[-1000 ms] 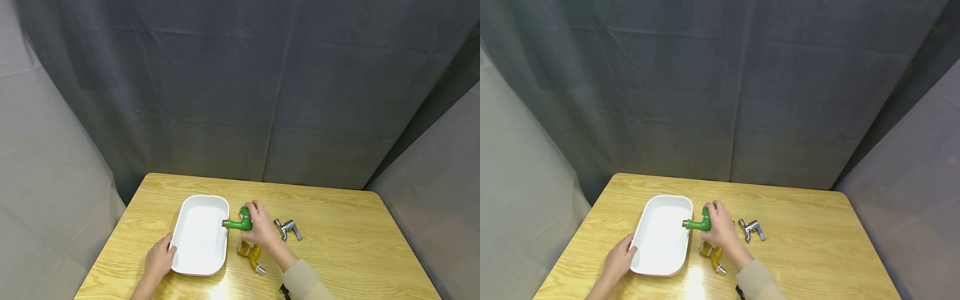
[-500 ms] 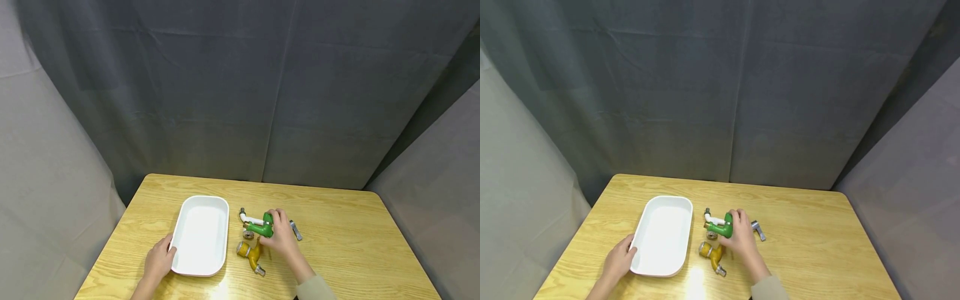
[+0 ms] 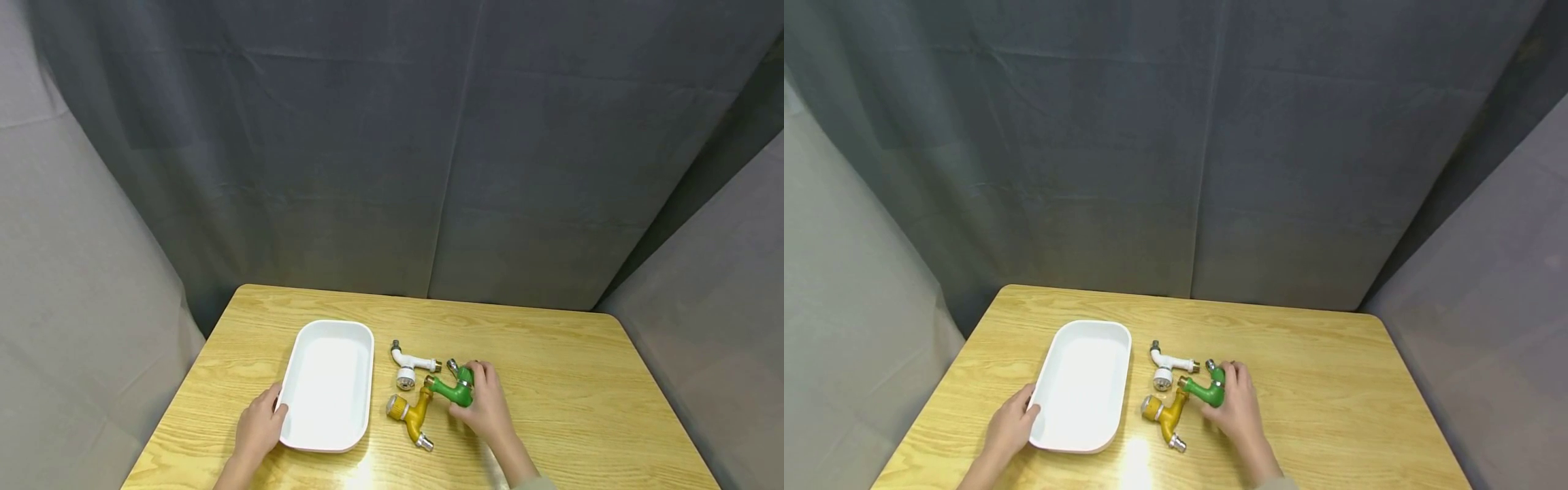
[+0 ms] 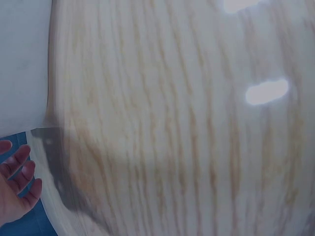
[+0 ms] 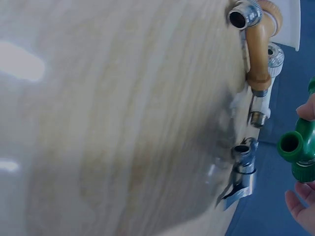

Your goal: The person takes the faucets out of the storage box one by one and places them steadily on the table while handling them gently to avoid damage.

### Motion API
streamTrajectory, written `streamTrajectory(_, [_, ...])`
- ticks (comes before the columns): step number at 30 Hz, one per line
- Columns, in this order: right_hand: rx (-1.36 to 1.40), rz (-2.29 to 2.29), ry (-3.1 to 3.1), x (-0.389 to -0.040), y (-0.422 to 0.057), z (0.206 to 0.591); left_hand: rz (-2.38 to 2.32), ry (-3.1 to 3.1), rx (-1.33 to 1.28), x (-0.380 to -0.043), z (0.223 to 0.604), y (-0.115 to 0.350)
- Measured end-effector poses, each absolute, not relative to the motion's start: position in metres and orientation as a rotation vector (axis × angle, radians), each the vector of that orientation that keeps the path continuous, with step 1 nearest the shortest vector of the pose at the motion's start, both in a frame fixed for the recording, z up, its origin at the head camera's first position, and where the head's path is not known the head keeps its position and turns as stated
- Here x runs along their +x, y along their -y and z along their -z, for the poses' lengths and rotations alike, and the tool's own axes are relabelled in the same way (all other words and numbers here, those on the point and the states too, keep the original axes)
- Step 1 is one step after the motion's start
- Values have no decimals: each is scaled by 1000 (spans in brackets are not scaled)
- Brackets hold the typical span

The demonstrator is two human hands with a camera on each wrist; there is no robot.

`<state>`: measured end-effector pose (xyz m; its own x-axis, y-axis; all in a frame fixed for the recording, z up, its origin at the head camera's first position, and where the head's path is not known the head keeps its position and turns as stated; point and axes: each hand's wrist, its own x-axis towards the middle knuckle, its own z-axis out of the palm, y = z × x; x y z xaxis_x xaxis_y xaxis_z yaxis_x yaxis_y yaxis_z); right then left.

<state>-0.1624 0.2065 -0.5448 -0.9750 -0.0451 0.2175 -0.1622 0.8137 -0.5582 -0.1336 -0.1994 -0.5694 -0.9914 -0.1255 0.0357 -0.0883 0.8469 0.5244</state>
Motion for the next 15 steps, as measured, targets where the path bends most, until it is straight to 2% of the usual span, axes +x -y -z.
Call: streamTrajectory(15, [48, -861, 2866, -149, -225, 567, 834, 2949, 168, -134, 571, 200])
